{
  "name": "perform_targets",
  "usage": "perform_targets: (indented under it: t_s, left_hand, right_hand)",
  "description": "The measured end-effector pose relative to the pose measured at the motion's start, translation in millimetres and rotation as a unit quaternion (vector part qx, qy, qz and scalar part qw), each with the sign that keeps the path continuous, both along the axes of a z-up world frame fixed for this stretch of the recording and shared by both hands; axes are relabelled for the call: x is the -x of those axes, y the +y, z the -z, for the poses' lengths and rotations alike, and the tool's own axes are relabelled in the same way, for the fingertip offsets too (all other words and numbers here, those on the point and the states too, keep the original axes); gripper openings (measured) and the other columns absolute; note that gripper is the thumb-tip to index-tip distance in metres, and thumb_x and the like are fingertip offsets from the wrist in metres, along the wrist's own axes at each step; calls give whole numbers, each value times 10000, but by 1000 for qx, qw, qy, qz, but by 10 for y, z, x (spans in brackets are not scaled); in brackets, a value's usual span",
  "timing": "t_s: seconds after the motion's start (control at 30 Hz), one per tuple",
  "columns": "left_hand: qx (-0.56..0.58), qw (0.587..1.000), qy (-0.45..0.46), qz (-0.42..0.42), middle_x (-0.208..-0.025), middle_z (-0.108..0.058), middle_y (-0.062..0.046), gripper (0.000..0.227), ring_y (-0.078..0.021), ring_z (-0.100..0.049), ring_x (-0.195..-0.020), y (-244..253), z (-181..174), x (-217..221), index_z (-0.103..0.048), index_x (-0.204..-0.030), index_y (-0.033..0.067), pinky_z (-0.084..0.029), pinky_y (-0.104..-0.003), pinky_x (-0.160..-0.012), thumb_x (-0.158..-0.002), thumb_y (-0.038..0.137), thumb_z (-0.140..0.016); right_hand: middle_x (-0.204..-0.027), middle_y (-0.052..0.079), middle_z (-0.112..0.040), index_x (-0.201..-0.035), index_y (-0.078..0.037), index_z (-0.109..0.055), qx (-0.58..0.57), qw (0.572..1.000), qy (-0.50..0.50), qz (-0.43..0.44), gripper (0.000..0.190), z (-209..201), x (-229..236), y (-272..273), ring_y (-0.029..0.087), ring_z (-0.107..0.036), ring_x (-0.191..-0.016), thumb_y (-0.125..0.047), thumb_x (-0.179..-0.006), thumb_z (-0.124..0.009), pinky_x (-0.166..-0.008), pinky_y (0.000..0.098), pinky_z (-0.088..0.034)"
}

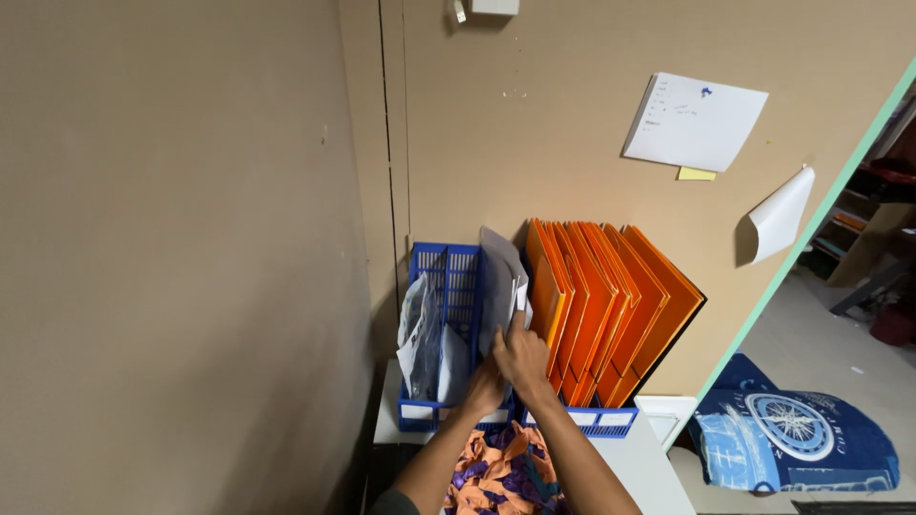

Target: Organizing documents and small office supplies at a workstation.

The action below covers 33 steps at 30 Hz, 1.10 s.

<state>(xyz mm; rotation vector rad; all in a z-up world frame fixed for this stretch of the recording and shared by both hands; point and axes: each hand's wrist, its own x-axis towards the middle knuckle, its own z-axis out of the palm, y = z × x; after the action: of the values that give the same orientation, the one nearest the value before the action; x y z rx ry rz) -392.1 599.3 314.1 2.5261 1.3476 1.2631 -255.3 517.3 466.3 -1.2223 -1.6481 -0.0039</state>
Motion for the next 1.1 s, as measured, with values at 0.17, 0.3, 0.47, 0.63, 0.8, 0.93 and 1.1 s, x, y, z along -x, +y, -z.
perform_targets:
  t_s: [0.17,0.3,0.47,0.63,0.8,0.93,1.1]
  left_hand:
    - [69,995,-48,-50,-1502,-473,-267,613,-440,-487,-1346,-237,-314,-119,-351,-1540,45,-431,-481,-1090,-1002,257,-553]
    - [44,990,-131,-37,-1465,-488,-279,730,-457,-497,-1322,-431,-480,-184,-320,-1543,56,-455,-498,-1052,-905,226,-634]
    - [22,994,-99,-39,-1455,-527,-266,659,-455,-523,-1321,-371,-337,-157,-392,-1503,65,-477,-500,-1049,-913,199,-652]
    - [48,993,-89,-56,-1438,-524,-275,704,-472,-541,-1271,-556,-504,-241,-327,-1544,88,-485,-528,-1017,-922,224,-627]
    - [73,991,-82,-76,-1424,-537,-288,710,-510,-587,-1149,-667,-633,-258,-286,-1550,132,-511,-581,-915,-932,293,-595]
    - [124,986,-62,-95,-1317,-605,-292,744,-514,-621,-1078,-647,-602,-256,-229,-1594,161,-511,-596,-906,-954,344,-561]
    - [208,970,43,-122,-1266,-626,-319,849,-522,-638,-1057,-809,-761,-347,-129,-1633,120,-511,-598,-921,-962,409,-563]
  right_hand:
    - [-757,256,-709,-1015,-46,-604,19,999,-36,12,319,123,-57,211,474,-691,-699,-358,-958,-571,-653,574,-543]
    - [-788,253,-712,-925,-58,-681,27,999,-44,11,329,129,-77,209,470,-696,-733,-372,-916,-585,-696,571,-549]
    - [-797,258,-715,-883,-65,-715,41,999,-22,16,356,69,-64,62,468,-702,-744,-398,-916,-592,-708,561,-556]
    - [-798,254,-719,-860,-61,-710,51,998,-29,25,390,137,-80,94,467,-703,-746,-427,-928,-596,-706,557,-559]
    - [-803,247,-722,-889,-67,-702,25,999,-37,8,345,339,-118,299,462,-704,-730,-395,-913,-597,-689,559,-560]
    - [-803,243,-723,-908,-72,-699,13,999,-45,5,329,403,-179,322,460,-703,-735,-380,-919,-583,-690,557,-560]
    - [-803,251,-721,-925,-74,-704,31,999,-28,17,356,468,-214,279,476,-694,-751,-398,-927,-555,-693,570,-551]
